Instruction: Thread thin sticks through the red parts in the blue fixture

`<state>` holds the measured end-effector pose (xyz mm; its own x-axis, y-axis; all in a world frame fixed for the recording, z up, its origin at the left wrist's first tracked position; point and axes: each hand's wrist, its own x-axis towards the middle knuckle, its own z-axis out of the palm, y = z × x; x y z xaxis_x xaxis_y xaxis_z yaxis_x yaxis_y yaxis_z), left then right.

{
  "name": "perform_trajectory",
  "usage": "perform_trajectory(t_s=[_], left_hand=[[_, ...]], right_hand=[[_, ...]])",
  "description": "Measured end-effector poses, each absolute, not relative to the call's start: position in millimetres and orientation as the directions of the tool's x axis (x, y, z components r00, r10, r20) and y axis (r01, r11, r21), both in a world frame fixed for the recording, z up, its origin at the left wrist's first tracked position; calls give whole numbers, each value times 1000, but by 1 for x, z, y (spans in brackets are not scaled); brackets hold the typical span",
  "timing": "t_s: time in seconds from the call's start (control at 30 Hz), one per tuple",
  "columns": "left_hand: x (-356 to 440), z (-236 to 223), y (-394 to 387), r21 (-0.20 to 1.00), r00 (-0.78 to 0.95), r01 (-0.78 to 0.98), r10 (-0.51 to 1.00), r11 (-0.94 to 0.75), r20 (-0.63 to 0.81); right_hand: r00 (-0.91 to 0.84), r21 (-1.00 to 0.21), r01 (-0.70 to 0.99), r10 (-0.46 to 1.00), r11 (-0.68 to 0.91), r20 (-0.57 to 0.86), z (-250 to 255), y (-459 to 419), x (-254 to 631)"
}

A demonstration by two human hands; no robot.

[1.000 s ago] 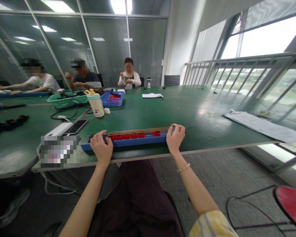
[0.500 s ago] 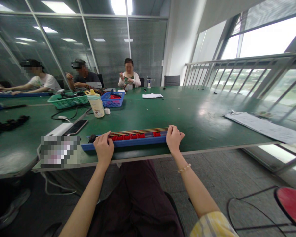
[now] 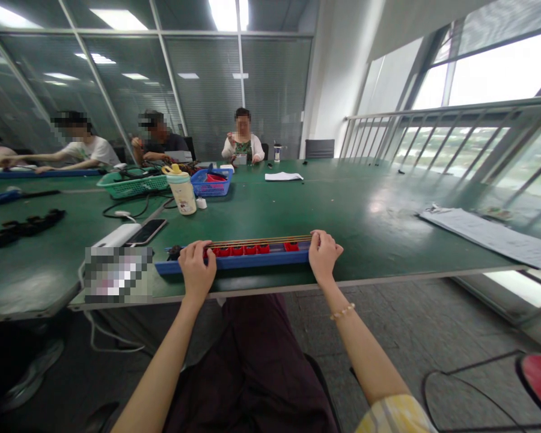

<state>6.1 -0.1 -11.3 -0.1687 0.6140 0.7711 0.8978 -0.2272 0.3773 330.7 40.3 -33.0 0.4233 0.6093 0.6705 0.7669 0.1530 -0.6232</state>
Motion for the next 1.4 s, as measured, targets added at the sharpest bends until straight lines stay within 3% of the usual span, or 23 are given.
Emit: perform_trajectory(t_s=[1.4], left_hand=[[3, -13, 6, 425, -152, 847, 619, -320, 770]], right_hand=[[415, -609, 782, 618, 133, 668, -34, 41, 333]])
